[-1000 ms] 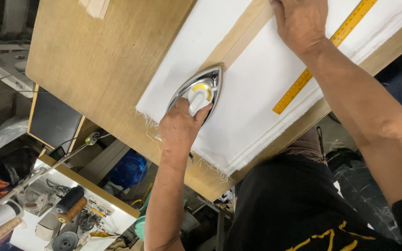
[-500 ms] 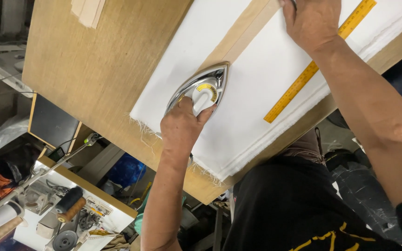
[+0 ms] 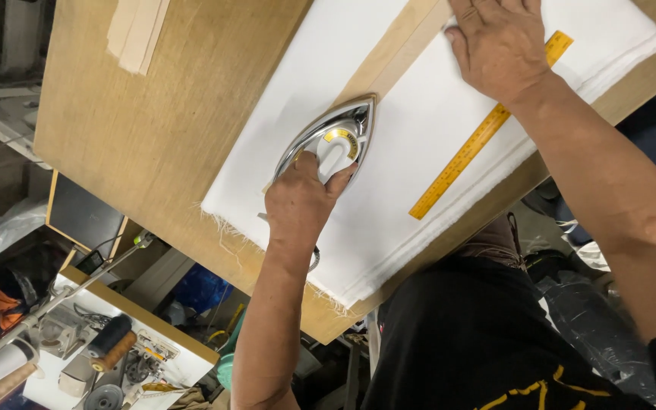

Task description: The person irons a white fabric on a wooden table using an electric iron. They use a ruler to measure and align the fabric, then place a brown paper template on top and iron over it. The person also handles a smaller white paper piece, placing it on the template before ironing.

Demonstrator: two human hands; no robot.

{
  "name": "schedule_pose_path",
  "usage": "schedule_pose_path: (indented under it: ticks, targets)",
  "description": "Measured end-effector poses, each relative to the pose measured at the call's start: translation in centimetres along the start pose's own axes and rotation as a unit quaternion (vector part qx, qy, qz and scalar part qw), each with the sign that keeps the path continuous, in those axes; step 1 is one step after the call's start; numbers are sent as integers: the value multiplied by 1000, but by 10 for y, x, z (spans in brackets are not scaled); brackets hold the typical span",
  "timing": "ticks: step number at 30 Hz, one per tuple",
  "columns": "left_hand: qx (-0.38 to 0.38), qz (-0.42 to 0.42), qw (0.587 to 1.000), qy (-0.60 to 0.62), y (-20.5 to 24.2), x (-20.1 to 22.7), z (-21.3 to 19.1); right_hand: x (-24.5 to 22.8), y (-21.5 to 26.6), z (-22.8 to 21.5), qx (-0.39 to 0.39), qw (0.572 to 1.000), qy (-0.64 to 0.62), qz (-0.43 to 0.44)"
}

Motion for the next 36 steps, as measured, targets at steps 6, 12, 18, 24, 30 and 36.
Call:
schedule_pose_path:
  ticks: [6, 12, 18, 24, 30, 36]
  targets:
    - [0, -3, 1000, 4, -22, 17, -7, 19, 4, 7, -27, 996, -62, -54]
    - [-5, -1, 1000, 11, -43, 31, -12, 34, 9, 14, -39, 997, -15, -65]
    - [-19, -13, 999, -26, -60, 43, -6, 43, 10, 23, -73, 995, -17, -73]
    - [-9, -5, 1000, -8, -77, 57, -16, 49, 11, 29, -77, 995, 3, -67]
    - [17, 0, 1000, 13, -97, 71, -23, 53, 6, 17, -46, 992, -81, -86]
    - [14, 5, 1000, -14, -115, 84, -23, 56, 4, 14, -52, 991, -90, -84]
Point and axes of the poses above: each hand's wrist, its own y-axis away from the middle knuckle, its own z-axis out of the palm, x = y × z, the point moved 6 cm from there along -y, towards the middle knuckle, and after that the axes turned 11 degrees about -x, right-handed, at the moved point
